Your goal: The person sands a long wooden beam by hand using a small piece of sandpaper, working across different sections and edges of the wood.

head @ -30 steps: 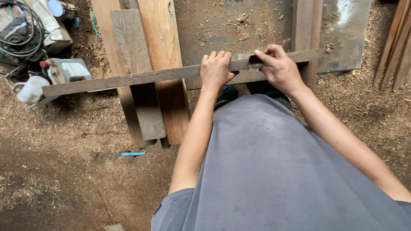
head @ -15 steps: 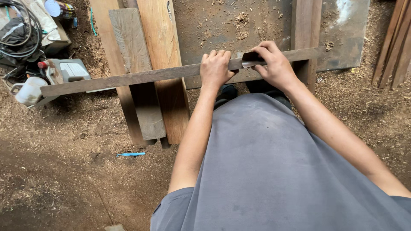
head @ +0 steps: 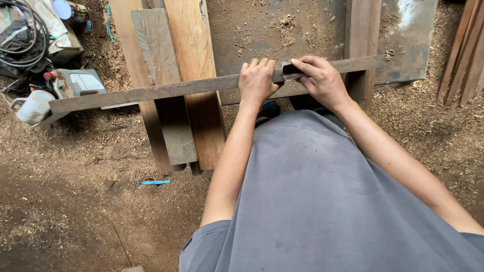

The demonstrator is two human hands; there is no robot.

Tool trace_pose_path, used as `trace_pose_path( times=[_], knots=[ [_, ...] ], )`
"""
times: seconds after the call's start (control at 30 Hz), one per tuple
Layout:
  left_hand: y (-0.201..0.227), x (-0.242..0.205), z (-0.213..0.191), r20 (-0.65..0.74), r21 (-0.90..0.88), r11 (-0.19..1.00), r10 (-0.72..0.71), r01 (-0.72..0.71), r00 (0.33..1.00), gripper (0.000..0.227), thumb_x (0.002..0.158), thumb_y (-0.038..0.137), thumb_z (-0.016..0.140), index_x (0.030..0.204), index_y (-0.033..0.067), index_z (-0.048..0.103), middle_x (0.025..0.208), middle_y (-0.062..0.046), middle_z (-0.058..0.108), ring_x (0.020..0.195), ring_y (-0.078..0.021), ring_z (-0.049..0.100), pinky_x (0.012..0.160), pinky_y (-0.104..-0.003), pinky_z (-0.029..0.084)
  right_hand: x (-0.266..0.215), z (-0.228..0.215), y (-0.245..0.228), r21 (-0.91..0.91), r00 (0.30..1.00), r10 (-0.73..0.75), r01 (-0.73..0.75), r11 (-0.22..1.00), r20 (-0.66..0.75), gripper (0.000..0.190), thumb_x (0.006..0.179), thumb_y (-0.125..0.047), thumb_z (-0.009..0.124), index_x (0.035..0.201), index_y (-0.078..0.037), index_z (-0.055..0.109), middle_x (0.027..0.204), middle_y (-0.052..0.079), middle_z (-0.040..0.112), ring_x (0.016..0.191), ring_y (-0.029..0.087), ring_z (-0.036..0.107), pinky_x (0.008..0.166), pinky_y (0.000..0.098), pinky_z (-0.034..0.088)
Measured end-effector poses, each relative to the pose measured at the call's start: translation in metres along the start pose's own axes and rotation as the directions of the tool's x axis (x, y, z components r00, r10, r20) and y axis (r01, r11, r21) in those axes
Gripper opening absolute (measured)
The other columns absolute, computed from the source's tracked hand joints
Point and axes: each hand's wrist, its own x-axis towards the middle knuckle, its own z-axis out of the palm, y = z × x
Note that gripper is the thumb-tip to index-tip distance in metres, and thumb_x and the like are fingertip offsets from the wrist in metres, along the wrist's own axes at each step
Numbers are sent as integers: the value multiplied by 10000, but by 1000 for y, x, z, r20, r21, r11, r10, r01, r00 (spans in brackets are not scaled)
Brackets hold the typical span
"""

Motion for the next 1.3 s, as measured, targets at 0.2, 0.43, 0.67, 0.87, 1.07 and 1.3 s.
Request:
trace_pose_path(
  times=[0.2, 0.43, 0.67, 0.87, 1.07, 1.3],
  knots=[
    [0, 0, 1, 3, 13, 1000, 14, -15, 1000, 461, 586, 330, 907, 931, 144, 665, 989, -28, 721, 970, -234, 676, 800, -392, 490, -11, -1, 7, -40, 999, 24, -25, 999, -38, 564, 879, -44, 801, 1418, -41, 634, 1354, 144, 660, 1182, 322, 641, 1033, 396, 529],
    [-1, 2, 5, -5, 10, 1000, 8, -8, 1000, 446, 639, 354, 907, 950, 138, 670, 1005, -35, 724, 978, -234, 674, 810, -395, 487, 1, -1, 15, 39, 998, 61, -62, 997, 24, 560, 872, -62, 806, 1400, -17, 624, 1263, 166, 644, 1144, 310, 646, 1011, 388, 539],
    [1, 2, 5, 38, 80, 997, -8, 5, 999, 501, 553, 363, 898, 967, 174, 691, 1003, -6, 735, 987, -206, 679, 811, -376, 496, 0, -18, 27, 45, 971, 179, -189, 981, 156, 455, 906, -109, 784, 1350, -88, 683, 1167, 127, 645, 1082, 268, 660, 947, 371, 551],
    [2, 4, 9, 14, 63, 998, -28, 27, 999, 542, 522, 365, 903, 994, 190, 701, 988, -1, 723, 963, -210, 674, 788, -377, 489, -20, -45, 62, -51, 980, 190, -187, 981, 56, 337, 839, -112, 854, 1162, -99, 758, 1142, 156, 537, 1037, 288, 626, 979, 361, 548],
    [-1, 0, 11, 14, 122, 992, -10, 9, 1000, 455, 628, 367, 898, 1008, 208, 705, 1008, 19, 714, 997, -201, 661, 845, -378, 483, 17, -15, 39, 197, 979, 93, -129, 972, 181, 610, 867, -33, 781, 1448, -25, 596, 1175, 137, 542, 1012, 268, 642, 932, 380, 548],
    [-22, -1, -28, -88, 43, 995, 91, -88, 992, 615, 460, 537, 927, 925, 188, 729, 955, -12, 735, 1035, -231, 636, 913, -497, 423, 22, -9, 47, 31, 989, -52, 48, 998, 136, 143, 906, -45, 798, 1000, -13, 695, 1245, 127, 616, 1082, 285, 675, 934, 367, 579]
  ],
)
